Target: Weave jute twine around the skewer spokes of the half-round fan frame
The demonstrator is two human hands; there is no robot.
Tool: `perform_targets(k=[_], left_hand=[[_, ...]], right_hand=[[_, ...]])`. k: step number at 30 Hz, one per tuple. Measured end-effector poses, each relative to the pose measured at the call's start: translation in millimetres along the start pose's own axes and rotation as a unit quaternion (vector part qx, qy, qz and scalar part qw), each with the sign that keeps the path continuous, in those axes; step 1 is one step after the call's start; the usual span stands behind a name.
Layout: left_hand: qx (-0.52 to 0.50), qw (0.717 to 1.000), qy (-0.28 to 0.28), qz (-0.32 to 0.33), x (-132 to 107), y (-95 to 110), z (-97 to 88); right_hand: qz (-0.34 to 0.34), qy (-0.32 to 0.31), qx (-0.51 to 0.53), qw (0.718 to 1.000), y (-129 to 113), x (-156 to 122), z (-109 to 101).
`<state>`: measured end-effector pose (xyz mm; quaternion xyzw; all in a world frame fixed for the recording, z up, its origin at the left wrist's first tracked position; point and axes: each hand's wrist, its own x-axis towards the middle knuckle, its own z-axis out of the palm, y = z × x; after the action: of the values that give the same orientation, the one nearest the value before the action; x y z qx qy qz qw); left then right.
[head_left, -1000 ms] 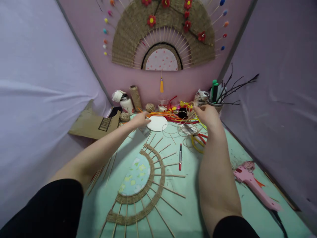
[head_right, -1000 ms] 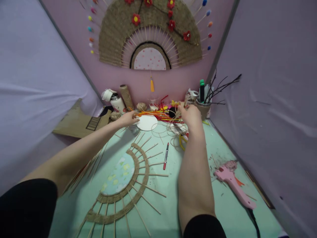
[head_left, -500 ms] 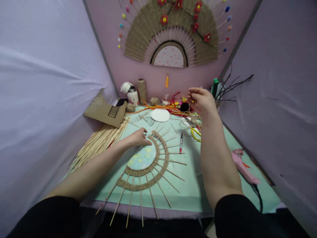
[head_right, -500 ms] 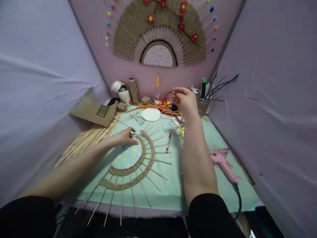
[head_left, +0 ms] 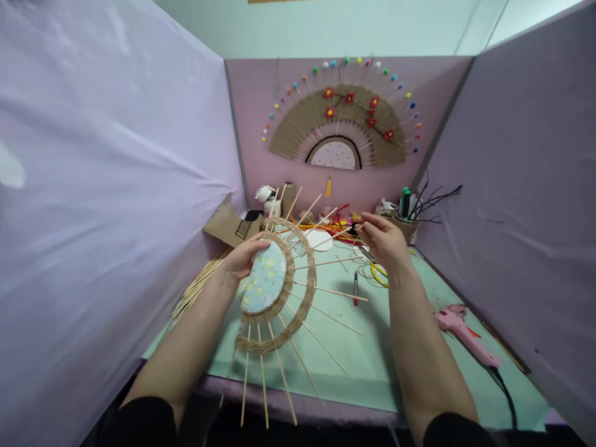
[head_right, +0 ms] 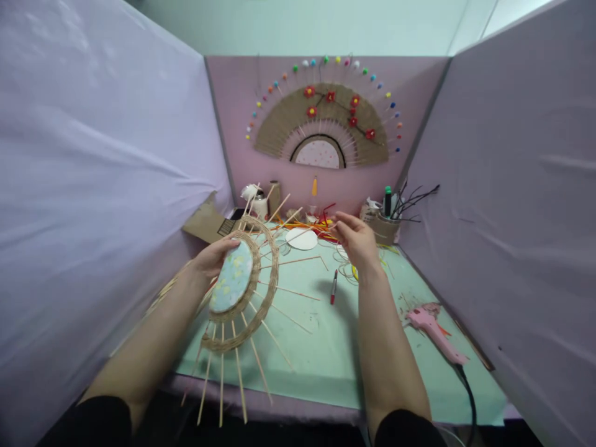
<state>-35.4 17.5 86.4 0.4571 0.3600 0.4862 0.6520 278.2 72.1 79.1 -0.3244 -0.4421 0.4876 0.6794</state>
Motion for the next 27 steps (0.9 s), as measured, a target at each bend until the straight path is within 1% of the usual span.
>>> perform_targets(k=[2,5,7,9,12,15,17,20,23,27], left_hand=[[-0.011,1.000,-0.001,-0.001,-5,-2,1.5],[-0.035,0.998,0.014,-0.043,-7,-11,-2.0],[-0.073,0.995,0.020,-0.071,-5,-18,-7.8],[-0.114,0.988,0.018,-0.101,-3,-23,-14.0],[-0.142,0.982,0.005,-0.127,-2,-29,-19.9],[-0.120,0.984,-0.010,-0.131,-3,-34,-19.7],[-0.109,0.987,-0.031,-0.115,-4,-38,-16.8],[-0.128,0.986,-0.073,-0.084,-3,-43,-10.0],[-0.145,0.984,-0.085,-0.067,-3,-48,-2.8],[-0.134,0.985,-0.091,-0.066,-3,-52,3.2]], right_hand=[[0.012,0.000,0.004,1.000,12,-9,17],[0.023,-0.002,0.019,1.000,27,-25,40],[0.031,-0.003,0.036,0.999,34,-36,51],[0.036,0.002,0.046,0.998,40,-45,55],[0.034,0.003,0.048,0.998,46,-56,54],[0.027,0.012,0.048,0.998,51,-60,49],[0.028,0.026,0.049,0.998,54,-60,46],[0.040,0.035,0.055,0.997,57,-58,40],[0.066,0.021,0.075,0.995,58,-55,33],[0.094,-0.019,0.097,0.991,58,-54,26]])
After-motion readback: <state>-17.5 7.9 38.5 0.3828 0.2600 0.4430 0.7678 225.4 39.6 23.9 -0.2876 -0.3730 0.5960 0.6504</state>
